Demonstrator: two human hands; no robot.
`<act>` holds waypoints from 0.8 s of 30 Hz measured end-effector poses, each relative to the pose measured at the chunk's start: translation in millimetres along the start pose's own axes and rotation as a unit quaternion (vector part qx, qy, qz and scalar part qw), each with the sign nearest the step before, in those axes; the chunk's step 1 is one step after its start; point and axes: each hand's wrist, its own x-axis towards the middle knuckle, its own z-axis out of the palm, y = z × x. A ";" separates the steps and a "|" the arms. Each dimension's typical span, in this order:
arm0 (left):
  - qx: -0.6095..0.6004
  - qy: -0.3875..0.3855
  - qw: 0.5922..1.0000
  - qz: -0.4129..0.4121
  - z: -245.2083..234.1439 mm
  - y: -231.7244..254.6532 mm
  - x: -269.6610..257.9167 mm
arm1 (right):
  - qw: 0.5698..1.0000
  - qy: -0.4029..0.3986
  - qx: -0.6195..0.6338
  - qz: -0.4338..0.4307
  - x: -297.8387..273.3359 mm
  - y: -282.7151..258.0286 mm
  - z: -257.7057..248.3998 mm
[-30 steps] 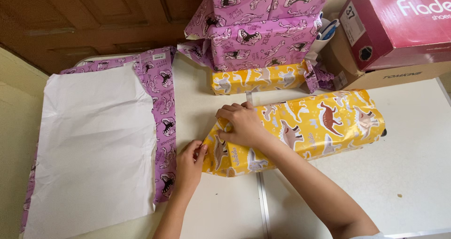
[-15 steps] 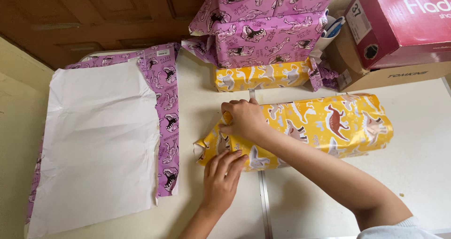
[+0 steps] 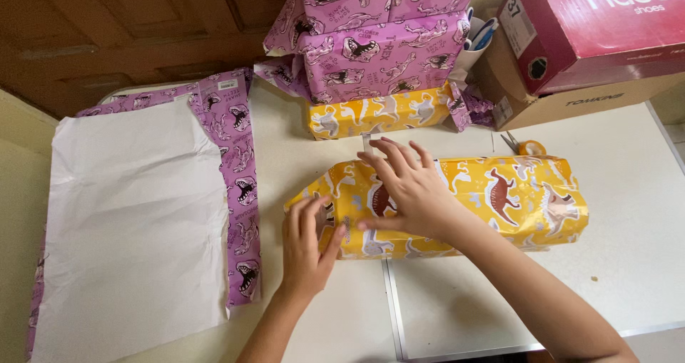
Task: The person wraps a rectangular box with yellow dinosaur-patterned wrapping paper. They fold the paper edges, apply clear tape to secure the folds, and use scissors to cut tape. The wrapped box is then placed into a matching yellow gift bag.
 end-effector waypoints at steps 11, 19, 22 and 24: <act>-0.038 -0.222 0.974 -0.004 41.2 -24.5 112.3 | 0.950 -0.274 -0.116 0.097 -35.7 26.2 -44.1; 0.015 -0.205 0.979 0.006 12.0 -11.2 81.0 | 0.957 -0.272 -0.048 0.086 -38.1 33.3 -45.3; 0.030 -0.236 0.971 0.013 -2.8 -4.0 65.6 | 0.954 -0.291 -0.042 0.061 -41.9 26.8 -44.3; -0.001 -0.230 0.973 0.018 -14.0 -1.2 61.8 | 0.953 -0.296 -0.052 0.040 -40.9 22.4 -44.1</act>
